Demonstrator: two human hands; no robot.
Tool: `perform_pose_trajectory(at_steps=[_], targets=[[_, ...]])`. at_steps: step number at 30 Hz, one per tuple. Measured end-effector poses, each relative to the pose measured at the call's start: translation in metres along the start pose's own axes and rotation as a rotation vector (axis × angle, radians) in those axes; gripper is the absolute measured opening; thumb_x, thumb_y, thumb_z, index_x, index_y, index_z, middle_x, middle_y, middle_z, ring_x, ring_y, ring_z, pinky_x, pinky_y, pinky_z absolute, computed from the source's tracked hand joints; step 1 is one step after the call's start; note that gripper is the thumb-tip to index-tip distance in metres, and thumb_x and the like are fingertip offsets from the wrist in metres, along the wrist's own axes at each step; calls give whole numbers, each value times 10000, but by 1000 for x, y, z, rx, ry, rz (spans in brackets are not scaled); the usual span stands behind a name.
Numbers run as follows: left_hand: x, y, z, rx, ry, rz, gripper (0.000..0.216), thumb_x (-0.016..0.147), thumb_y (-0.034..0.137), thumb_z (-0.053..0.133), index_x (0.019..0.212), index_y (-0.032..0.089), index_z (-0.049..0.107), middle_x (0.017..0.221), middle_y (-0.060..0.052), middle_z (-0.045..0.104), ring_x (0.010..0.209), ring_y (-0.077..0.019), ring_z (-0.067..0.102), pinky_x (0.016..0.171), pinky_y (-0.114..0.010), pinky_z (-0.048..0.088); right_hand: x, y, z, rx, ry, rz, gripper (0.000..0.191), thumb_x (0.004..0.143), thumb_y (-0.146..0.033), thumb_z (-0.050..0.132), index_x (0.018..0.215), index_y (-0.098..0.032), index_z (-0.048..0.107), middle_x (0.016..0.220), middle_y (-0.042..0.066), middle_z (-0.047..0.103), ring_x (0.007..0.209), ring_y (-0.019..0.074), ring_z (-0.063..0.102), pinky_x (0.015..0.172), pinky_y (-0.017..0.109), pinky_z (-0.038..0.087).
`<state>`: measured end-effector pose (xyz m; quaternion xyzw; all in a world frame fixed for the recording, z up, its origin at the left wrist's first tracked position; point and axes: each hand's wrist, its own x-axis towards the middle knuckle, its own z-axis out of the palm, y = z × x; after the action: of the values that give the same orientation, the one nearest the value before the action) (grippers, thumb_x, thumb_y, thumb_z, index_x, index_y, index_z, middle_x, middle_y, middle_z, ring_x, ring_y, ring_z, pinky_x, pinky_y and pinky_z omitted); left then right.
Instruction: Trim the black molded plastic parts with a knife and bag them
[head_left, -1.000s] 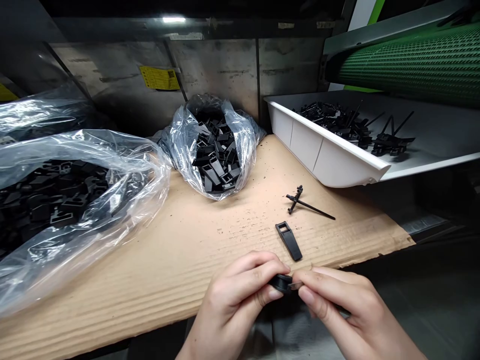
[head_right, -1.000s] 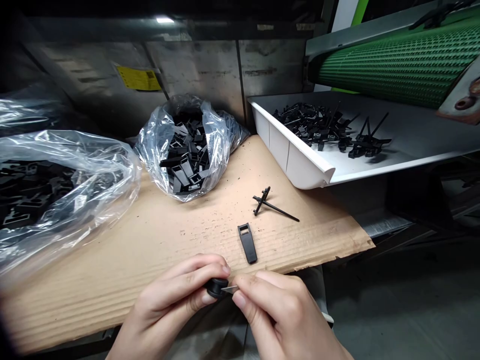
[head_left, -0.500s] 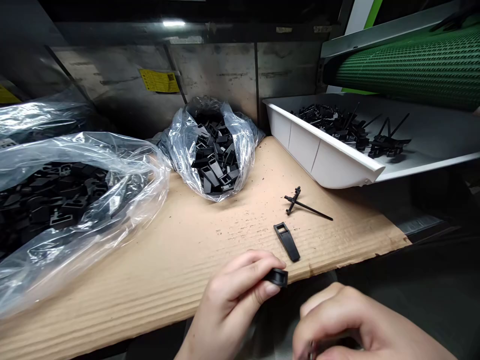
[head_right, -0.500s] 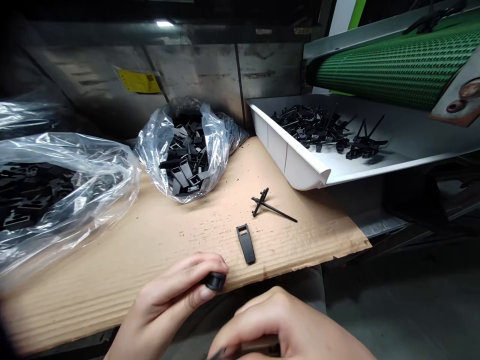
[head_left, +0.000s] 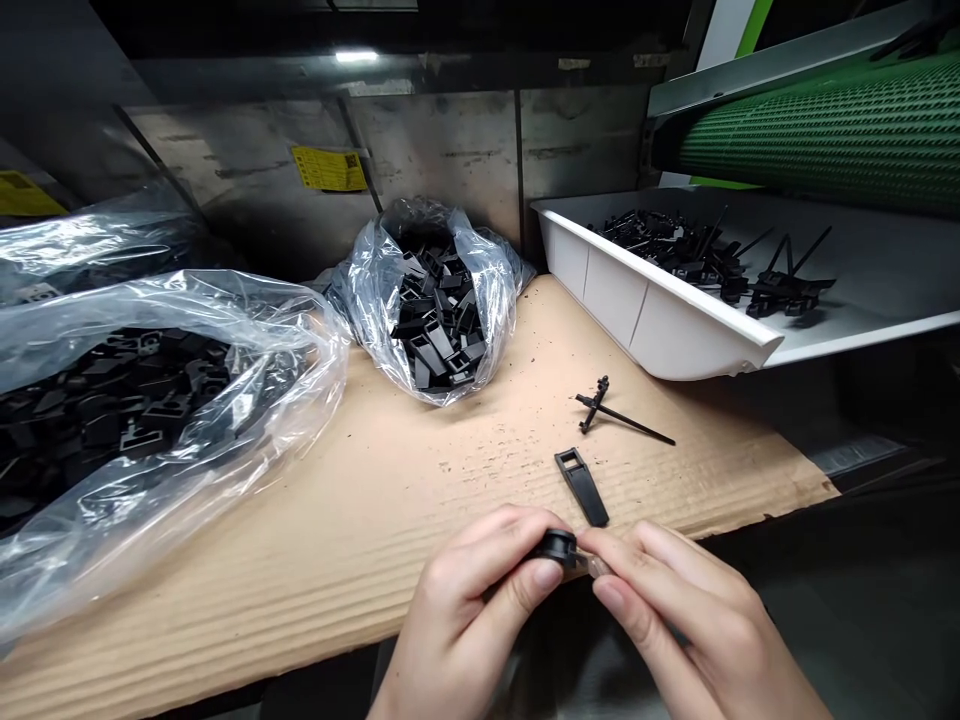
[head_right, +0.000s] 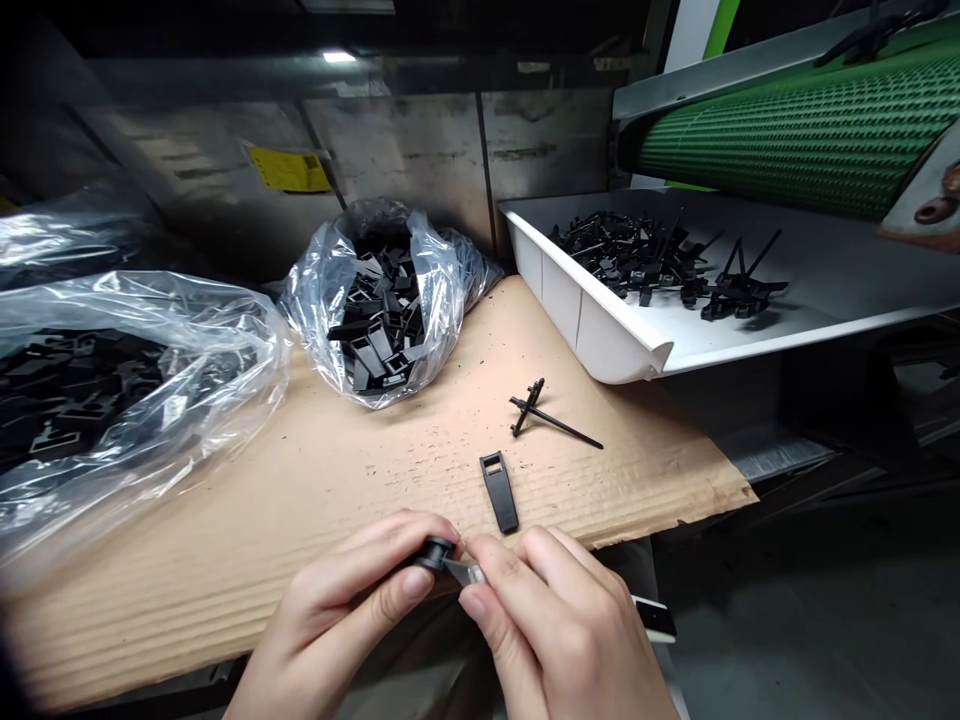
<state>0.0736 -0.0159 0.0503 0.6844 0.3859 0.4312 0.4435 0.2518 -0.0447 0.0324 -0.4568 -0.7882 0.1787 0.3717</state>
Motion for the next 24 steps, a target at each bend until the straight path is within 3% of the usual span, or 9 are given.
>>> perform_pose_trajectory(at_steps=[3, 7, 13, 18, 24], targets=[[0, -1, 0, 17, 4, 51, 213, 838, 77, 590, 914, 240, 705, 886, 12, 700, 855, -143, 640, 761, -161, 476, 2, -2, -1, 18, -65, 65, 280, 924, -176, 422, 1130, -212, 608, 797, 39, 629, 740, 166, 631, 642, 254, 520], [0, -3, -1, 15, -28, 89, 230, 836, 70, 591, 939, 244, 701, 863, 18, 694, 826, -132, 639, 755, -157, 471, 3, -2, -2, -17, -55, 88, 249, 919, -172, 419, 1030, -202, 640, 775, 45, 626, 724, 172, 625, 643, 259, 515], [1, 1, -3, -78, -88, -83, 153, 853, 160, 575, 785, 182, 711, 746, -11, 674, 692, -150, 614, 623, -193, 458, 3, 3, 8, -56, 144, -64, 140, 867, -110, 523, 954, -157, 622, 732, 42, 622, 654, 148, 593, 588, 248, 482], [-1, 6, -4, -152, -224, -163, 201, 879, 211, 537, 763, 169, 695, 737, -24, 657, 723, -175, 610, 683, -233, 453, 3, 10, 15, -162, 300, -86, 125, 846, -85, 554, 941, -108, 633, 696, 60, 618, 631, 158, 590, 577, 259, 474], [0, -1, -3, -50, -121, 51, 201, 851, 114, 591, 947, 239, 715, 924, -15, 683, 869, -159, 649, 780, -187, 483, 1, 0, 1, 148, 185, 123, 175, 899, -166, 484, 932, -204, 652, 776, 15, 620, 691, 124, 631, 599, 179, 499]])
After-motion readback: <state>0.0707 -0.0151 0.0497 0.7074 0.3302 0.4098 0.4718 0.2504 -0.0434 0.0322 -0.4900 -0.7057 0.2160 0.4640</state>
